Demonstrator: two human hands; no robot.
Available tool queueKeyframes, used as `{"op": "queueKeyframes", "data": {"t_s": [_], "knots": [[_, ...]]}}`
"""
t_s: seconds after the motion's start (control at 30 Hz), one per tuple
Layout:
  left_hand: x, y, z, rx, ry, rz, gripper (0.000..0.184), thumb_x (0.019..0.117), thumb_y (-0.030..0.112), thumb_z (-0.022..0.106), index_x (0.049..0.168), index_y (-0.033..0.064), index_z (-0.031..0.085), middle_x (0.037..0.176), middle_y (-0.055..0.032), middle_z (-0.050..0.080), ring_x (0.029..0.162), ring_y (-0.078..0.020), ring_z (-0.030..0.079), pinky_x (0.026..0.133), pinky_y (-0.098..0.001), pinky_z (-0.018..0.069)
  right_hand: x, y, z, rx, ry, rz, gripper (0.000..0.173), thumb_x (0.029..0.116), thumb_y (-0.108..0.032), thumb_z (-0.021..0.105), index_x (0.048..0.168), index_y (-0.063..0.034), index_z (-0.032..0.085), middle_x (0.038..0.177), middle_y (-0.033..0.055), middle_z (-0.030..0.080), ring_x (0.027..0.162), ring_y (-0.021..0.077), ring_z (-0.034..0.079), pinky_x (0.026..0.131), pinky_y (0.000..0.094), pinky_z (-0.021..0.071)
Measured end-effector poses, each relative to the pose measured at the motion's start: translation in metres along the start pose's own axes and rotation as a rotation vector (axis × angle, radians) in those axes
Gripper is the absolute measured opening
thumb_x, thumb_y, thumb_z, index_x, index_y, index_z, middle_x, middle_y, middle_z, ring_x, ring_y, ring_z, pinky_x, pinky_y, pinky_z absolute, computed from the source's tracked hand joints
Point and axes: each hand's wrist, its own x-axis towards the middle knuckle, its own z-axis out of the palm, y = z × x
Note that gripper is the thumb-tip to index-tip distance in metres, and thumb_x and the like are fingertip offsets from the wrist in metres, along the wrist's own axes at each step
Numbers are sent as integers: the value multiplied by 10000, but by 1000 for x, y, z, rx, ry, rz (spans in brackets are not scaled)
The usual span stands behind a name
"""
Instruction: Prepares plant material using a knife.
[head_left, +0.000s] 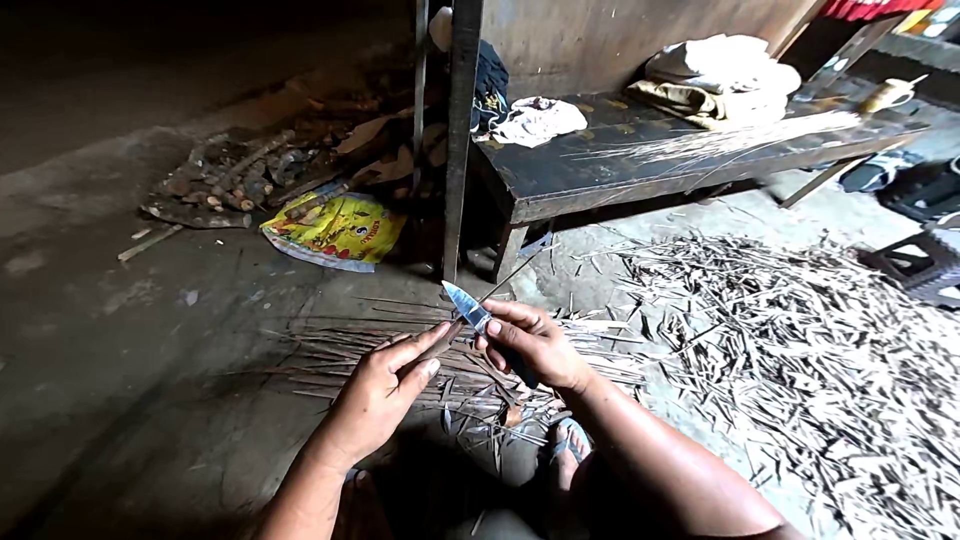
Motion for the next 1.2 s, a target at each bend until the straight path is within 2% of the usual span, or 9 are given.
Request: {"op": "queueKeyframes", "data": {"t_s": [0.4,0.57,0.6,0.67,0.77,0.93,1.03,1.13,1.2], "knots": [[-1,-3,0,52,5,-2,374,1018,200,593,1382,160,668,1297,29,709,1176,-50,654,1060,-260,507,1,-22,-36,80,193,-84,416,1072,-124,447,1477,-42,491,955,128,707,609,120,618,567,271,549],[-2,-4,-3,62,10,-17,366,1028,204,568,1375,154,672,1293,25,711,1138,-38,664,1021,-239,520,1,-30,-48,137,407,-103,477,1071,-153,423,1546,-187,434,905,87,687,559,103,594,534,251,543],[-2,-4,-4,59,10,-25,365,1033,210,562,1377,158,670,1286,27,713,1095,-27,674,980,-224,535,2,-31,-52,133,419,-112,502,1073,-157,412,1572,-208,392,901,88,673,559,110,587,537,260,541],[-2,-4,-2,44,24,-35,359,1042,218,546,1374,166,672,1183,34,733,862,16,661,771,-162,547,1,-29,-51,127,373,-117,536,1069,-162,426,1595,-220,338,912,99,680,570,121,604,544,274,551],[0,-4,1,-49,15,-52,365,1062,196,510,1391,128,652,956,21,717,635,-10,578,566,-159,498,-3,-21,-30,133,205,-68,524,1066,-152,466,1577,-136,354,947,116,705,616,132,635,570,287,565],[0,-2,-1,-121,16,-28,368,1068,200,507,1398,110,642,910,24,706,613,-16,566,539,-160,484,-6,-6,-2,117,22,-7,485,1072,-149,493,1531,-9,416,962,114,719,635,121,639,570,280,557],[-1,-2,-2,-121,24,-19,370,1070,198,501,1398,100,640,891,21,704,604,-15,554,537,-156,476,-4,-9,-6,131,84,-23,505,1070,-136,477,1550,-13,377,955,116,709,629,123,633,568,280,557],[-3,-4,-3,-111,26,-44,385,1080,200,471,1417,89,620,893,19,693,601,-34,559,533,-165,484,-2,-16,-17,155,248,-85,537,1070,-134,456,1589,-83,326,955,130,694,603,131,619,554,283,557],[-3,-3,-3,-118,20,-58,389,1083,197,456,1418,81,615,883,21,688,596,-36,557,528,-166,482,-3,-19,-19,156,246,-126,549,1073,-138,462,1599,-106,309,952,133,691,608,137,625,562,287,564]]}}
